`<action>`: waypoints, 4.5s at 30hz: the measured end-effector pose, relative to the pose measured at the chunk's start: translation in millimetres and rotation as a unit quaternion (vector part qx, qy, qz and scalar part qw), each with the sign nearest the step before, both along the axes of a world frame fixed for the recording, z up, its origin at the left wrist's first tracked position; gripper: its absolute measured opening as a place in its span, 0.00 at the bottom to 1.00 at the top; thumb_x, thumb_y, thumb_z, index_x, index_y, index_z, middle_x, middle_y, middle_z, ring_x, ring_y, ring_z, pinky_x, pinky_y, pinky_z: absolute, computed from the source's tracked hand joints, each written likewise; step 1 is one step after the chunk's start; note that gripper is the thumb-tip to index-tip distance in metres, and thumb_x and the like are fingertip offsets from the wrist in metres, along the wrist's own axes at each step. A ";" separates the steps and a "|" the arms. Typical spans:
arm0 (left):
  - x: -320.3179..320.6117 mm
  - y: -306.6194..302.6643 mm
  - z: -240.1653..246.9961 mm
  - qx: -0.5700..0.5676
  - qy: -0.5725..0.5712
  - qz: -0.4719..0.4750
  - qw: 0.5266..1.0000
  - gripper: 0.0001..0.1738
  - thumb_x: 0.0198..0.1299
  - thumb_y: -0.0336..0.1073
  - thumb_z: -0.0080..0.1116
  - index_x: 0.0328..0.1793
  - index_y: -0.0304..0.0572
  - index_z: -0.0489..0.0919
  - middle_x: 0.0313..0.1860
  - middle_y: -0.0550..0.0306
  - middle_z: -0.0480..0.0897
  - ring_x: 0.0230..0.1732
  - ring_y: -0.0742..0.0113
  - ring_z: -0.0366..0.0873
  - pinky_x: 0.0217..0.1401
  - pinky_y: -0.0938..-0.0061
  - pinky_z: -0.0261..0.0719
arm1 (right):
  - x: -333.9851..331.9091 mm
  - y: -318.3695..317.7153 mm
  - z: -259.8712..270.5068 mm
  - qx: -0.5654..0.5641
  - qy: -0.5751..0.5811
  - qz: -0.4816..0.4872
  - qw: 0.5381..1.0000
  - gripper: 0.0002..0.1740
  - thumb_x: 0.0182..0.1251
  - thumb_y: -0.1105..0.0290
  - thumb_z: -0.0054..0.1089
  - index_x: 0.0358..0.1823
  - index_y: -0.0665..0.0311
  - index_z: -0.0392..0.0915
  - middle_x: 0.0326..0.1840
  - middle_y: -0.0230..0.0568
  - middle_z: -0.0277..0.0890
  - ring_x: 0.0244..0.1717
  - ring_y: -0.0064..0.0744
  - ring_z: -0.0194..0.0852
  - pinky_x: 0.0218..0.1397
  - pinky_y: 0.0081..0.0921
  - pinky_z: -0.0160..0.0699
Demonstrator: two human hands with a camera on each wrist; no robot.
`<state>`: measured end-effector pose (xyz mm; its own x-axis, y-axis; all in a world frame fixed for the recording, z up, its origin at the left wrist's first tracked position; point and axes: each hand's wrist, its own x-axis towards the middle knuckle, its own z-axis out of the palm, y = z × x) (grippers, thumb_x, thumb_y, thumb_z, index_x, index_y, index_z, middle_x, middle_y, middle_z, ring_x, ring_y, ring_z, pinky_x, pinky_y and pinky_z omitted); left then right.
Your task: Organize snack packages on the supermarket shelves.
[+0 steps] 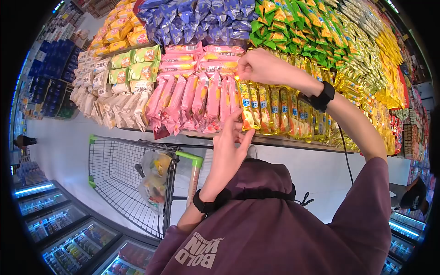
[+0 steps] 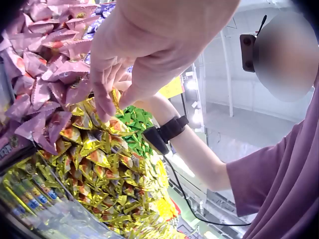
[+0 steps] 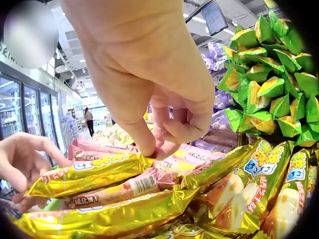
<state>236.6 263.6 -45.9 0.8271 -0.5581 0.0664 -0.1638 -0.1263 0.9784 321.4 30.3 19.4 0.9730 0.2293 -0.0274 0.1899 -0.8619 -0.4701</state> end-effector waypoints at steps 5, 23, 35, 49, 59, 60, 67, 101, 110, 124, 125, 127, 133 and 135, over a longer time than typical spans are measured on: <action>5.9 -2.6 -8.7 0.067 -0.187 0.033 0.980 0.22 0.61 0.26 0.65 0.62 0.35 0.78 0.33 0.50 0.83 0.25 0.63 0.82 0.30 0.70 0.79 | 13.8 6.1 -13.9 -0.132 0.002 -0.015 0.991 0.06 0.53 0.73 0.63 0.29 0.68 0.84 0.29 0.54 0.83 0.33 0.52 0.85 0.37 0.42 0.82; 6.8 -9.3 -3.8 0.321 -0.334 -0.006 0.886 0.21 0.68 0.37 0.58 0.65 0.39 0.74 0.27 0.48 0.83 0.25 0.50 0.84 0.23 0.58 0.79 | 13.7 -6.1 -40.9 -0.136 -0.014 0.055 0.989 0.08 0.64 0.69 0.60 0.37 0.67 0.80 0.31 0.56 0.81 0.37 0.58 0.81 0.39 0.49 0.79; 0.9 -18.8 -17.3 0.285 -0.360 0.013 0.888 0.39 0.61 0.52 0.67 0.73 0.39 0.70 0.23 0.44 0.82 0.22 0.44 0.82 0.24 0.56 0.76 | 10.0 -5.2 -16.9 -0.099 0.075 0.129 0.984 0.24 0.54 0.57 0.77 0.46 0.65 0.82 0.37 0.51 0.83 0.43 0.53 0.83 0.43 0.44 0.80; 0.5 -25.0 -20.1 0.343 -0.310 0.018 0.886 0.29 0.63 0.40 0.64 0.70 0.47 0.75 0.22 0.45 0.82 0.20 0.48 0.81 0.24 0.56 0.75 | 11.2 -13.6 -15.2 -0.106 0.089 0.128 0.982 0.21 0.53 0.64 0.77 0.49 0.61 0.86 0.45 0.51 0.84 0.50 0.48 0.83 0.50 0.41 0.80; 2.2 -21.9 -23.5 0.289 -0.313 0.019 0.905 0.31 0.61 0.40 0.67 0.71 0.44 0.74 0.24 0.47 0.83 0.23 0.49 0.82 0.25 0.57 0.76 | 17.0 -30.4 13.6 -0.074 0.076 0.033 0.994 0.12 0.64 0.71 0.65 0.47 0.67 0.85 0.37 0.53 0.85 0.41 0.50 0.85 0.46 0.42 0.81; 1.6 -21.8 -18.5 0.289 -0.309 0.013 0.906 0.33 0.62 0.42 0.67 0.72 0.43 0.73 0.24 0.47 0.83 0.23 0.49 0.82 0.26 0.58 0.76 | 19.1 -35.8 15.5 -0.108 0.038 0.034 0.993 0.11 0.64 0.71 0.64 0.47 0.67 0.85 0.37 0.53 0.85 0.42 0.50 0.85 0.46 0.42 0.81; -2.1 -23.5 -20.1 0.282 -0.273 0.012 0.920 0.44 0.61 0.52 0.68 0.76 0.32 0.64 0.20 0.50 0.83 0.20 0.50 0.82 0.25 0.59 0.77 | 12.8 -23.0 6.8 -0.129 -0.003 0.105 0.986 0.12 0.64 0.67 0.67 0.46 0.64 0.86 0.40 0.49 0.85 0.44 0.50 0.84 0.47 0.44 0.81; -15.5 -36.4 -2.4 0.132 -0.344 0.031 0.929 0.22 0.57 0.38 0.73 0.58 0.46 0.84 0.31 0.55 0.81 0.24 0.62 0.78 0.27 0.66 0.76 | 2.1 -24.6 -22.2 -0.031 0.017 0.183 0.982 0.17 0.59 0.68 0.72 0.49 0.66 0.83 0.39 0.48 0.80 0.45 0.48 0.78 0.49 0.42 0.76; -6.9 -41.7 -5.7 0.153 -0.391 -0.002 0.908 0.33 0.58 0.35 0.70 0.71 0.46 0.75 0.66 0.41 0.75 0.66 0.44 0.73 0.65 0.54 0.73 | 7.3 -17.0 -17.9 -0.062 0.054 0.177 0.981 0.11 0.61 0.65 0.69 0.40 0.65 0.86 0.37 0.47 0.83 0.48 0.49 0.79 0.49 0.43 0.78; -1.1 -42.1 -16.4 0.169 -0.403 -0.027 0.899 0.33 0.56 0.26 0.66 0.71 0.44 0.75 0.68 0.44 0.76 0.68 0.40 0.73 0.66 0.53 0.75 | 6.2 -22.0 -30.6 -0.081 -0.032 0.201 0.976 0.10 0.58 0.65 0.70 0.35 0.64 0.86 0.35 0.46 0.81 0.43 0.49 0.78 0.46 0.44 0.77; -1.4 -41.3 -14.0 0.170 -0.396 -0.037 0.902 0.33 0.56 0.26 0.66 0.71 0.43 0.74 0.68 0.44 0.76 0.69 0.40 0.72 0.66 0.53 0.75 | 6.5 -22.3 -29.5 -0.082 -0.028 0.204 0.975 0.10 0.58 0.64 0.70 0.36 0.63 0.86 0.35 0.46 0.81 0.44 0.49 0.78 0.47 0.43 0.77; -2.5 -38.0 -4.1 0.171 -0.382 -0.059 0.906 0.34 0.56 0.26 0.65 0.72 0.42 0.73 0.69 0.45 0.76 0.70 0.40 0.71 0.67 0.54 0.75 | 6.1 -22.2 -26.3 -0.083 -0.021 0.208 0.974 0.12 0.58 0.63 0.71 0.37 0.63 0.86 0.36 0.46 0.81 0.45 0.49 0.78 0.48 0.43 0.77; 2.4 -38.4 -11.5 0.175 -0.410 -0.063 0.893 0.33 0.58 0.26 0.64 0.73 0.42 0.72 0.69 0.47 0.76 0.71 0.43 0.70 0.70 0.54 0.71 | 16.3 -28.2 -34.7 -0.054 -0.024 0.229 0.972 0.14 0.56 0.61 0.74 0.38 0.63 0.86 0.36 0.43 0.85 0.39 0.48 0.83 0.42 0.41 0.80; 1.5 -38.5 -10.0 0.178 -0.408 -0.065 0.893 0.33 0.58 0.26 0.63 0.73 0.42 0.72 0.69 0.47 0.76 0.71 0.44 0.70 0.70 0.54 0.70 | 13.4 -27.1 -36.9 -0.058 -0.051 0.222 0.972 0.14 0.56 0.61 0.74 0.38 0.63 0.86 0.35 0.44 0.85 0.39 0.48 0.84 0.42 0.41 0.79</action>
<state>238.0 225.1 -56.0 0.5111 -0.7515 0.4172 -0.8400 -0.3341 0.4275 334.8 3.2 -17.5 0.7777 0.6285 0.0137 0.5958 -0.7300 -0.3347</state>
